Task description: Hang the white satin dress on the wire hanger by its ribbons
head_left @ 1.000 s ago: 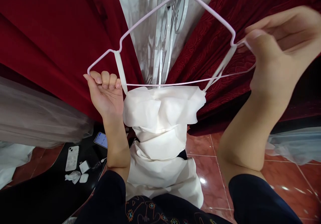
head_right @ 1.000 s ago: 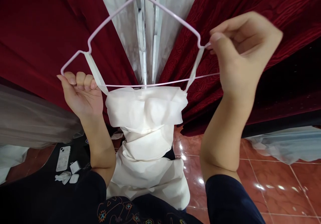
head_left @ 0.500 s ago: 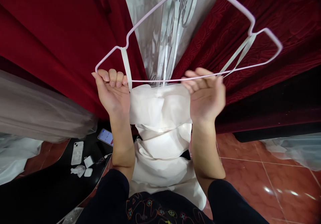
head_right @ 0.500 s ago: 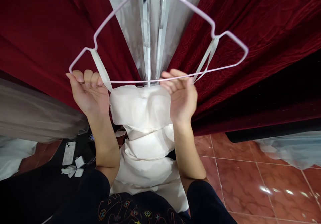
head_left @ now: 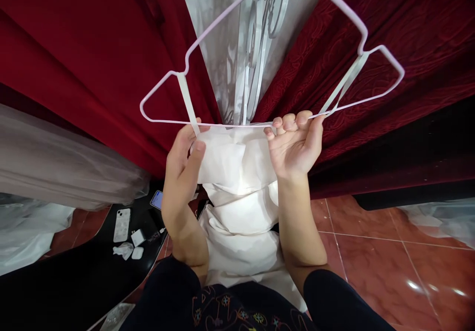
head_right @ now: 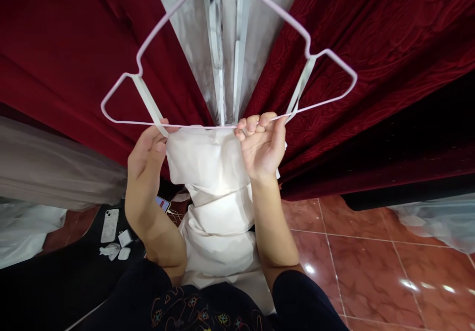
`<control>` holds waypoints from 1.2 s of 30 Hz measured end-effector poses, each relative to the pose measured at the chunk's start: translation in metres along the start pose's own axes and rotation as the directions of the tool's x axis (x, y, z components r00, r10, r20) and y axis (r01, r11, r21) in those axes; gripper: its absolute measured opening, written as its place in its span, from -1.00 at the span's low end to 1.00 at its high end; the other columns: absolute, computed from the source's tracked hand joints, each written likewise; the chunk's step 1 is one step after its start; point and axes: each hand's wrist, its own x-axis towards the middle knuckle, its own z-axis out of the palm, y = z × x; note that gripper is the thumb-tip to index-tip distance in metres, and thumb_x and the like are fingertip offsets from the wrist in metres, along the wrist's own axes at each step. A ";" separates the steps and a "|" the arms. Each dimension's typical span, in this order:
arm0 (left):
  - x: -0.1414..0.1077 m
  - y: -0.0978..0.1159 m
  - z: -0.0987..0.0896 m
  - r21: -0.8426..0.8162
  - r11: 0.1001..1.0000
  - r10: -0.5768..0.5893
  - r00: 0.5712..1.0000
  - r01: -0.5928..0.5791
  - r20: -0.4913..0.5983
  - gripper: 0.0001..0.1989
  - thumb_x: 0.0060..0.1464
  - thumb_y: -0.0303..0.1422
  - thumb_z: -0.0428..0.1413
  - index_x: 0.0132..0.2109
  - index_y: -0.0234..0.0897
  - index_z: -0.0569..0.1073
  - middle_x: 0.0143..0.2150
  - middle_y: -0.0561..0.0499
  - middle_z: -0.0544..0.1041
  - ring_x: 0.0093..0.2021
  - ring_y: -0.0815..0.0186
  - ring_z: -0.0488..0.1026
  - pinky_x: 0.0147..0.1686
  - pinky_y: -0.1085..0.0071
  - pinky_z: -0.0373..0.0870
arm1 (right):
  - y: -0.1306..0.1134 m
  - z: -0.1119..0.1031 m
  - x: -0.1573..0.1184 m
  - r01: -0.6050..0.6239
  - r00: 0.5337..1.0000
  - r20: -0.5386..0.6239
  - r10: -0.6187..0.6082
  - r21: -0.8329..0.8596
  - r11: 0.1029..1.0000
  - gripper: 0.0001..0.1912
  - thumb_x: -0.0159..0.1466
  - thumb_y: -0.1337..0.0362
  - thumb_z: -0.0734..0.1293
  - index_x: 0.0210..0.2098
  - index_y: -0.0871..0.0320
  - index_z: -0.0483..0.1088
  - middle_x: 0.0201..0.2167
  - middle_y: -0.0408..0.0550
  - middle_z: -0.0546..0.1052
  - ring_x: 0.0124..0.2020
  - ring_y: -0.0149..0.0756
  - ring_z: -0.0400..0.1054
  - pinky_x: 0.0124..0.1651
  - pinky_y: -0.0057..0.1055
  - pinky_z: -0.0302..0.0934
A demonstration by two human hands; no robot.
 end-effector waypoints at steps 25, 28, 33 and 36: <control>0.019 -0.035 0.013 -0.423 0.905 -0.126 0.931 -0.034 -0.343 -0.62 0.37 -0.28 -0.06 0.26 -0.09 0.39 0.53 -0.04 0.21 0.49 0.24 0.21 0.40 0.25 0.27 | 0.009 0.011 -0.004 0.096 0.995 0.042 -0.093 -0.092 0.991 -0.45 0.35 -0.30 0.07 -0.37 0.06 0.14 -0.42 -0.11 0.29 -0.24 -0.37 0.44 -0.25 -0.40 0.36; 0.030 -0.037 0.021 -0.524 0.852 -0.183 0.943 0.011 -0.277 -0.67 0.39 -0.29 -0.07 0.21 -0.15 0.37 0.55 -0.07 0.17 0.51 0.24 0.20 0.42 0.26 0.26 | 0.005 0.008 0.000 0.100 0.995 0.026 -0.097 -0.140 0.985 -0.45 0.34 -0.32 0.09 -0.38 0.06 0.13 -0.44 -0.11 0.27 -0.25 -0.35 0.43 -0.26 -0.38 0.37; 0.043 -0.028 0.018 -0.582 0.813 -0.167 0.965 0.018 -0.204 -0.69 0.43 -0.36 -0.16 0.08 -0.19 0.45 0.42 -0.08 0.39 0.43 0.27 0.33 0.45 0.29 0.24 | 0.001 -0.001 0.005 0.069 0.996 0.058 -0.063 -0.110 0.992 -0.48 0.35 -0.27 0.13 -0.40 0.06 0.13 -0.47 -0.12 0.24 -0.28 -0.34 0.41 -0.27 -0.37 0.37; 0.043 -0.023 0.016 -0.603 0.795 -0.091 0.971 -0.063 -0.221 -0.63 0.47 -0.36 -0.20 0.08 -0.15 0.49 0.32 0.01 0.48 0.41 0.30 0.34 0.45 0.30 0.24 | 0.002 -0.001 0.004 0.042 0.997 0.065 -0.038 -0.065 0.997 -0.53 0.36 -0.20 0.16 -0.40 0.06 0.16 -0.47 -0.13 0.26 -0.28 -0.36 0.42 -0.27 -0.39 0.39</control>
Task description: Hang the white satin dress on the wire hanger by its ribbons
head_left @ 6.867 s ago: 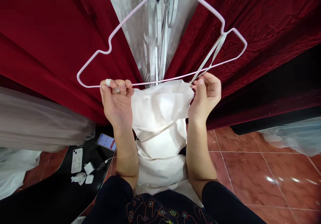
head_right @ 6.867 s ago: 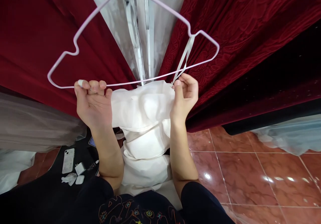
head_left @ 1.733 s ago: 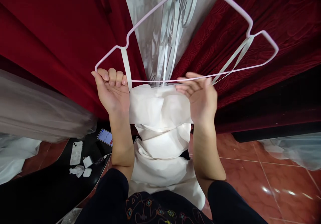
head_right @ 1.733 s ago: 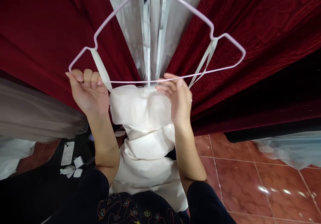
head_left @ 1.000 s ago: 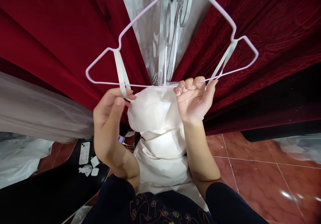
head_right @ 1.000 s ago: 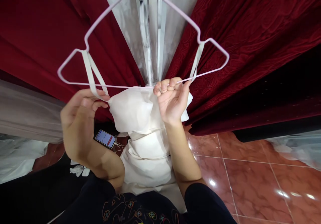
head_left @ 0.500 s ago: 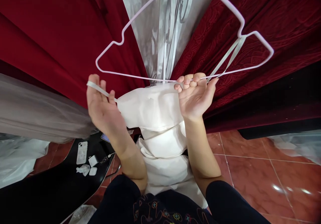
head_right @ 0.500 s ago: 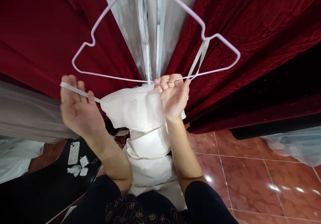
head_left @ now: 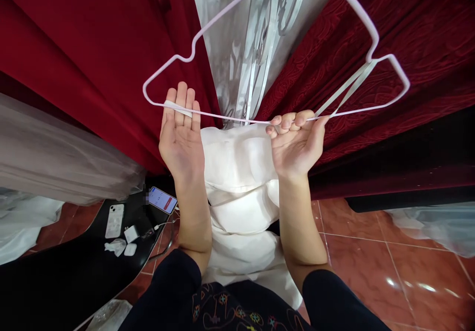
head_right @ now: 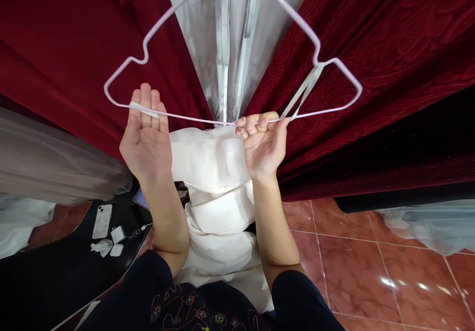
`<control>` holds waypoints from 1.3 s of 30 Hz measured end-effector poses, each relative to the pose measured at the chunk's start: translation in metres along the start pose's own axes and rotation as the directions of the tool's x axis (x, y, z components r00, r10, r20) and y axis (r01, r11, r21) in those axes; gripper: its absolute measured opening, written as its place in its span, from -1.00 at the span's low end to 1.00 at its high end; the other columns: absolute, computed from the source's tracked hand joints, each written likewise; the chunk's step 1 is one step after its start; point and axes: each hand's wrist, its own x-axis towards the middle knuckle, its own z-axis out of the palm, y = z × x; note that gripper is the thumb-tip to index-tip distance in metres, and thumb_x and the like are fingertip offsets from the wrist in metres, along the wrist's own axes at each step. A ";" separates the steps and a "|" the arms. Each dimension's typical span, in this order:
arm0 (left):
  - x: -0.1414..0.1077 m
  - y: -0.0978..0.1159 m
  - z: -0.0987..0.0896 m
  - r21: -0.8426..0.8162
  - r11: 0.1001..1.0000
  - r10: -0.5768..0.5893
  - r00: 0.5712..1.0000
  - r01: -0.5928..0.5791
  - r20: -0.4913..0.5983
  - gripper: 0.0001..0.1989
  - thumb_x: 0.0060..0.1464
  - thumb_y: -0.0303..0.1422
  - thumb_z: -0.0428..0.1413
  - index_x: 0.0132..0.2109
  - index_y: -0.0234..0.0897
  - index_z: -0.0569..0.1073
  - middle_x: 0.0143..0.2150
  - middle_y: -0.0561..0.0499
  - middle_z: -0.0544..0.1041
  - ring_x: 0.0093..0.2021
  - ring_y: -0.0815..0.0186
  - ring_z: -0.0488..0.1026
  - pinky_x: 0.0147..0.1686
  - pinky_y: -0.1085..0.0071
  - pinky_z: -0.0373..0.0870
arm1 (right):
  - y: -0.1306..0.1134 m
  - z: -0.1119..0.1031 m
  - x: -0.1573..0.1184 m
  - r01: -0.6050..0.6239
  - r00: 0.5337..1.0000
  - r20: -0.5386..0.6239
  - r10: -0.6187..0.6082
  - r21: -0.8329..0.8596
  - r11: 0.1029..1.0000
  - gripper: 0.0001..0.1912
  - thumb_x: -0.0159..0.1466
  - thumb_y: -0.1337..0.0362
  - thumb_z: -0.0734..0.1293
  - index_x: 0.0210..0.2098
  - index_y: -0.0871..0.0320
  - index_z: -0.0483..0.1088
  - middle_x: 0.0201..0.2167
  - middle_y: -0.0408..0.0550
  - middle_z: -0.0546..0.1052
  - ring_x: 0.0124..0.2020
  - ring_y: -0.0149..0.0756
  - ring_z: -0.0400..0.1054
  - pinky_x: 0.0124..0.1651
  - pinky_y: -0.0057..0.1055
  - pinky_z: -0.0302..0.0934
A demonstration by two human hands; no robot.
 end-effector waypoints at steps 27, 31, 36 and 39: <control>0.000 0.005 0.022 -0.254 0.966 -0.076 0.988 0.039 -0.137 -0.64 0.39 -0.62 -0.24 -0.27 -0.19 0.31 -0.46 0.12 -0.03 -0.52 0.38 0.15 -0.34 0.50 0.38 | -0.037 -0.003 -0.003 0.292 0.881 -0.180 -0.437 -0.519 0.803 -0.69 0.25 0.20 0.43 -0.52 0.18 0.31 -0.63 -0.21 0.31 -0.56 -0.54 0.16 -0.43 -0.48 0.04; 0.004 0.003 0.017 -0.353 0.936 -0.042 0.996 0.011 -0.078 -0.66 0.37 -0.65 -0.21 -0.28 -0.25 0.33 -0.47 0.15 0.01 -0.53 0.45 0.17 -0.38 0.51 0.35 | -0.059 -0.002 0.004 0.383 0.888 -0.050 -0.457 -0.471 0.795 -0.66 0.20 0.23 0.43 -0.59 0.19 0.25 -0.72 -0.26 0.21 -0.66 -0.58 0.07 -0.52 -0.51 -0.06; 0.007 -0.001 0.014 -0.392 0.919 -0.050 0.998 0.034 -0.032 -0.64 0.33 -0.68 -0.22 -0.30 -0.28 0.34 -0.49 0.16 0.02 -0.55 0.47 0.18 -0.41 0.50 0.31 | -0.082 0.000 0.035 0.535 0.842 0.111 -0.528 -0.296 0.791 -0.65 0.09 0.28 0.39 -0.12 0.06 0.63 -0.44 -0.19 0.55 -0.63 -0.59 0.27 -0.60 -0.54 0.04; 0.007 -0.002 0.015 -0.397 0.917 -0.061 0.997 0.041 -0.037 -0.63 0.31 -0.69 -0.23 -0.31 -0.28 0.34 -0.50 0.17 0.01 -0.55 0.46 0.17 -0.41 0.50 0.31 | -0.092 -0.002 0.046 0.462 0.882 0.020 -0.471 -0.233 0.856 -0.61 0.20 0.36 0.23 -0.14 -0.01 0.64 -0.11 -0.15 0.65 -0.51 -0.54 0.44 -0.56 -0.57 0.17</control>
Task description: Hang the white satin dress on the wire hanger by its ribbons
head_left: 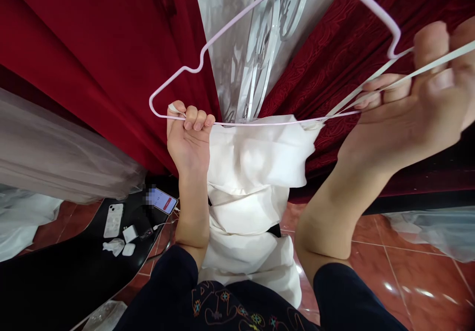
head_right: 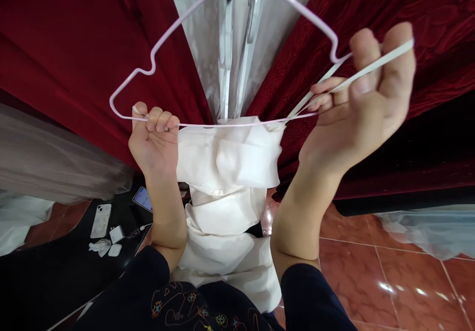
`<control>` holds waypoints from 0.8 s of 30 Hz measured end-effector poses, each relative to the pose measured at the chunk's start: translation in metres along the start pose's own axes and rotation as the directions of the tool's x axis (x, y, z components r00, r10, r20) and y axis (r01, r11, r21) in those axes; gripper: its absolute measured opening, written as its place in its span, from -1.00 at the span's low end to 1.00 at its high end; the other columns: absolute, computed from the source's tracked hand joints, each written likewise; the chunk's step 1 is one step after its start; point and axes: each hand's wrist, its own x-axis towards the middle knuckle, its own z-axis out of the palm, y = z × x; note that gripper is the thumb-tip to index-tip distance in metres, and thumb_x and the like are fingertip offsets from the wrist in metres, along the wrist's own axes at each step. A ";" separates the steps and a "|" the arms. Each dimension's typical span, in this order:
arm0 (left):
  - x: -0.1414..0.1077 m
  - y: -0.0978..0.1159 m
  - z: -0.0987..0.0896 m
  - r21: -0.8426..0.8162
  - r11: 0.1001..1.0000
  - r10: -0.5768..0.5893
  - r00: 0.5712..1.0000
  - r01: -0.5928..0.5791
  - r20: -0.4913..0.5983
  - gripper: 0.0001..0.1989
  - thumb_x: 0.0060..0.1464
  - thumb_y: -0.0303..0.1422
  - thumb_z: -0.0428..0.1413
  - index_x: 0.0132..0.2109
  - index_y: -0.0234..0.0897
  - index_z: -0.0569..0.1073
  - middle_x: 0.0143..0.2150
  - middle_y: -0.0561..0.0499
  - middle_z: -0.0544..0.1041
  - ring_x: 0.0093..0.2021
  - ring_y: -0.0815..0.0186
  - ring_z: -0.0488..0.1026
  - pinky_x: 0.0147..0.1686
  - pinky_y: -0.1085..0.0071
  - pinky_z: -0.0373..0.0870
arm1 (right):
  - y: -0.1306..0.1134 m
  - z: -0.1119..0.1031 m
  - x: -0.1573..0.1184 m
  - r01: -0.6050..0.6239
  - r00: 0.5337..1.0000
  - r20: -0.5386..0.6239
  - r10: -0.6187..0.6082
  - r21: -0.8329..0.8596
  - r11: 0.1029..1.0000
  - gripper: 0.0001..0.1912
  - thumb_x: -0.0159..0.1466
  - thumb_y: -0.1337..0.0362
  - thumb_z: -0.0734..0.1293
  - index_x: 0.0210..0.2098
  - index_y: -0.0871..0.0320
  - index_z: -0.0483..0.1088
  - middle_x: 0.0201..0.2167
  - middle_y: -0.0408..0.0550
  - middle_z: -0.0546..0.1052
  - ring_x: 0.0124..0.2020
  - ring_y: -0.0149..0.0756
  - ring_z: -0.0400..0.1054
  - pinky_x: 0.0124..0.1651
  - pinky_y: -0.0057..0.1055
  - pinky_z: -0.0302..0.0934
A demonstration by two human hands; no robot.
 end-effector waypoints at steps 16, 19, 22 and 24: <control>0.003 0.005 0.001 0.079 0.997 0.022 1.000 -0.021 -0.011 -0.66 0.22 -0.70 -0.20 -0.32 -0.24 0.32 -0.48 0.14 -0.04 -0.53 0.41 0.11 -0.41 0.49 0.30 | -0.002 0.008 -0.004 -0.093 0.974 -0.218 0.068 -0.104 0.990 -0.40 0.32 0.59 0.06 -0.29 -0.03 0.67 -0.02 -0.29 0.61 -0.31 -0.59 0.48 -0.40 -0.61 0.29; 0.002 0.007 0.002 0.087 0.996 0.006 1.000 -0.005 -0.011 -0.67 0.23 -0.70 -0.20 -0.31 -0.24 0.31 -0.47 0.13 -0.04 -0.52 0.40 0.12 -0.39 0.48 0.31 | 0.002 -0.006 -0.002 -0.135 0.917 -0.389 0.093 -0.082 0.987 -0.47 0.37 0.44 0.08 -0.34 -0.02 0.65 -0.05 -0.27 0.60 -0.29 -0.61 0.46 -0.37 -0.60 0.29; 0.001 0.007 0.002 0.103 0.995 -0.010 0.999 0.014 -0.031 -0.66 0.26 -0.69 -0.21 -0.31 -0.23 0.30 -0.47 0.13 -0.03 -0.52 0.40 0.12 -0.38 0.48 0.31 | 0.009 -0.024 -0.011 -0.213 0.798 -0.583 0.154 -0.034 0.976 -0.53 0.40 0.21 0.07 -0.30 0.00 0.61 0.01 -0.25 0.58 -0.23 -0.63 0.45 -0.17 -0.56 0.38; 0.001 0.006 0.002 0.090 0.996 -0.018 0.999 0.021 -0.040 -0.65 0.27 -0.69 -0.22 -0.31 -0.23 0.29 -0.47 0.14 -0.03 -0.53 0.40 0.12 -0.38 0.48 0.31 | 0.014 -0.029 -0.023 -0.271 0.726 -0.668 0.164 -0.059 0.961 -0.64 0.36 0.13 0.13 -0.21 -0.01 0.56 0.10 -0.27 0.54 -0.12 -0.60 0.46 0.04 -0.49 0.38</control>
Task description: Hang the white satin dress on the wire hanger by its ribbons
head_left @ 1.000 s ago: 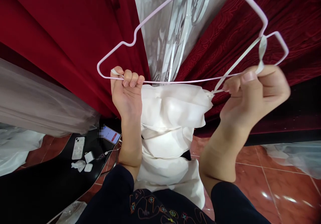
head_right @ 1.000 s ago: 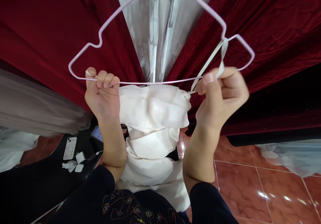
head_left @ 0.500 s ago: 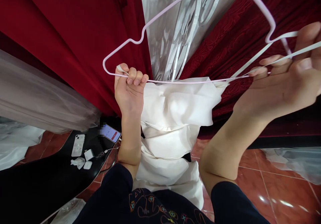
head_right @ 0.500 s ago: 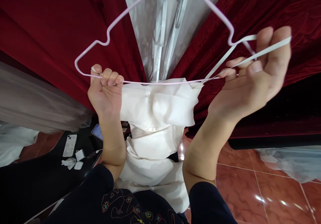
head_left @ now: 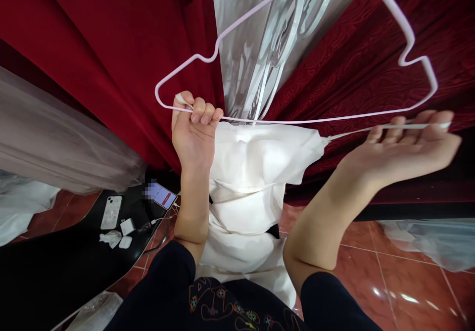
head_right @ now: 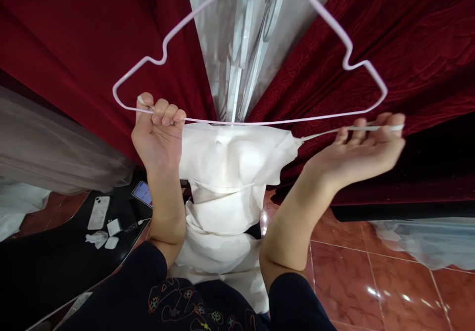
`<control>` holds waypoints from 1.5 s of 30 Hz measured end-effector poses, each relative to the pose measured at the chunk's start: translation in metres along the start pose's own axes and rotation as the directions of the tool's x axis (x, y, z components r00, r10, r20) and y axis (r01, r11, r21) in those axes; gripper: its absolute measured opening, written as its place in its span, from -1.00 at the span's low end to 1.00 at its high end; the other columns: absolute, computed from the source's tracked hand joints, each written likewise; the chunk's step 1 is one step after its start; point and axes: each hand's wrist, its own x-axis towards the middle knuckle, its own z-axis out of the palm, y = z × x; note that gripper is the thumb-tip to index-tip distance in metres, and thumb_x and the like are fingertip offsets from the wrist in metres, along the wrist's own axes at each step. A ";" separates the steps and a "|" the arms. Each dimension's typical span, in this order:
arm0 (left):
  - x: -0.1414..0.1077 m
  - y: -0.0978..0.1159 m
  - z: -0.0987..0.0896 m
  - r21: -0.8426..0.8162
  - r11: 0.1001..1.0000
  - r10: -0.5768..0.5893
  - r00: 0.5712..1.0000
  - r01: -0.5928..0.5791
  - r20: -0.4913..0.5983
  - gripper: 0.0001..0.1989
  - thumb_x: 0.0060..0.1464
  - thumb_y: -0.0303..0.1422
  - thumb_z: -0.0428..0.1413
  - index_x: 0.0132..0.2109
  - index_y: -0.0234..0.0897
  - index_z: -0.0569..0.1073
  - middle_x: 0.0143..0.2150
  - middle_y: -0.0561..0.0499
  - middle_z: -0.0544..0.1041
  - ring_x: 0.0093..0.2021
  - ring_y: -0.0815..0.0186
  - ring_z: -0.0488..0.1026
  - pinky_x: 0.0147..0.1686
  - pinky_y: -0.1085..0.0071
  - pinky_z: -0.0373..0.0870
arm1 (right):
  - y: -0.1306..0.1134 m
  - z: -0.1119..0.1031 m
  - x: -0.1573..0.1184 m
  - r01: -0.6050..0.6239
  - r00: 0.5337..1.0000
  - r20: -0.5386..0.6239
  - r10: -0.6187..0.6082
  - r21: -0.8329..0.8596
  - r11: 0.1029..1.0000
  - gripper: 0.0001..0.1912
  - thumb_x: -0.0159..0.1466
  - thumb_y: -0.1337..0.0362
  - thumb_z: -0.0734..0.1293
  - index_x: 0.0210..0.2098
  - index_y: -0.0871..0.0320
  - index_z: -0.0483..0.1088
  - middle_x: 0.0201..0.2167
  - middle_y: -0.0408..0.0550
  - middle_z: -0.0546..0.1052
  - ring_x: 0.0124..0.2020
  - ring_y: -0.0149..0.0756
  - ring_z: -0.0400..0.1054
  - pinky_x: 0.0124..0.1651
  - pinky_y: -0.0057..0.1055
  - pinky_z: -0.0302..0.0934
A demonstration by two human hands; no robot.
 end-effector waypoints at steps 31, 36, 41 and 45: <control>0.012 0.057 -0.059 0.805 0.260 0.400 0.818 -0.533 0.412 -0.45 0.25 -0.71 -0.07 0.02 -0.14 0.70 0.12 0.06 0.64 0.06 0.23 0.57 -0.26 0.45 0.53 | 0.026 0.020 -0.060 -0.291 0.762 0.625 0.170 0.097 0.952 -0.82 0.31 0.11 0.34 -0.26 0.05 0.30 -0.56 -0.29 0.03 -0.53 -0.50 0.12 -0.27 -0.41 0.32; 0.011 0.065 -0.036 0.808 0.284 0.212 0.856 -0.516 0.473 -0.77 0.30 -0.38 0.22 0.04 -0.05 0.69 0.04 0.05 0.68 0.01 0.10 0.61 0.16 0.07 0.54 | 0.027 0.019 -0.058 -0.347 0.747 0.627 0.220 0.085 0.934 -0.85 0.32 0.14 0.34 -0.26 0.06 0.32 -0.56 -0.28 0.06 -0.53 -0.51 0.11 -0.28 -0.43 0.33; 0.005 0.072 -0.034 0.777 0.240 0.465 0.771 -0.582 0.434 -0.71 0.25 -0.55 0.18 -0.12 -0.08 0.73 -0.12 0.08 0.72 -0.13 0.12 0.64 0.04 0.00 0.63 | 0.029 0.019 -0.056 -0.362 0.728 0.651 0.217 0.095 0.927 -0.89 0.34 0.18 0.29 -0.29 0.06 0.35 -0.58 -0.27 0.07 -0.53 -0.50 0.12 -0.28 -0.43 0.35; 0.004 0.069 -0.037 0.722 0.274 0.508 0.733 -0.635 0.452 -0.78 0.13 -0.52 0.32 -0.13 -0.13 0.74 -0.15 0.06 0.72 -0.16 0.16 0.64 0.02 0.08 0.63 | 0.030 0.020 -0.057 -0.382 0.731 0.642 0.230 0.106 0.918 -0.89 0.32 0.18 0.33 -0.27 0.06 0.35 -0.57 -0.27 0.07 -0.52 -0.51 0.12 -0.27 -0.45 0.36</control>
